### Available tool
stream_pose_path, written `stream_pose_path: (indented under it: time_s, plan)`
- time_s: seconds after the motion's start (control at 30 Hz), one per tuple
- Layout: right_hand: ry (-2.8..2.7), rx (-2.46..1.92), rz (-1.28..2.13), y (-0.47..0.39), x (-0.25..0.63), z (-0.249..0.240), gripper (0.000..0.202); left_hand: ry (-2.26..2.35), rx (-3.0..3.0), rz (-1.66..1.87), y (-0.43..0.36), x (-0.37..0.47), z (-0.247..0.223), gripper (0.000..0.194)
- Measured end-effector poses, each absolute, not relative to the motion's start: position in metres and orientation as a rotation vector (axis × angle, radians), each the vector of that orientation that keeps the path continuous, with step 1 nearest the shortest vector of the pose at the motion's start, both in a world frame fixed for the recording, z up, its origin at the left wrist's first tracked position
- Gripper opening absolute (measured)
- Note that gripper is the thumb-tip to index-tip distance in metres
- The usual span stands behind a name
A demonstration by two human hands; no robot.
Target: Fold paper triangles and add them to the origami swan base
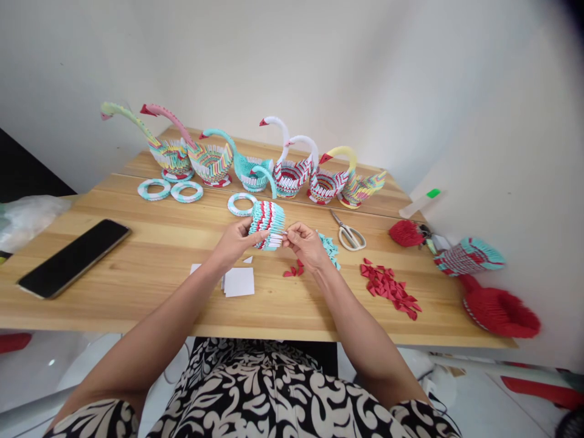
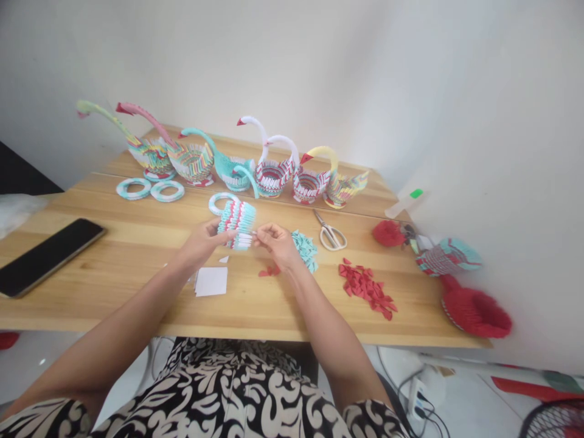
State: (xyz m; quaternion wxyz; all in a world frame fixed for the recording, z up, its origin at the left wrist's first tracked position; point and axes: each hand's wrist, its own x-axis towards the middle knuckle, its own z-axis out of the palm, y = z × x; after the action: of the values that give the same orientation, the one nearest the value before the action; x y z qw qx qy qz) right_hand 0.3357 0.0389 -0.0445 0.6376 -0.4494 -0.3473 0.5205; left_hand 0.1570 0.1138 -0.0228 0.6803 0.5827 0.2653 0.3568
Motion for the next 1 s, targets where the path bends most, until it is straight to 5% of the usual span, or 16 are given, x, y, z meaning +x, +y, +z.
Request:
stream_pose_path:
  time_s: [1.0]
  plan:
    - [-0.951, -1.109, 1.066, 0.040, 0.338, -0.054, 0.037, 0.589, 1.072, 0.759, 0.117, 0.161, -0.033, 0.041]
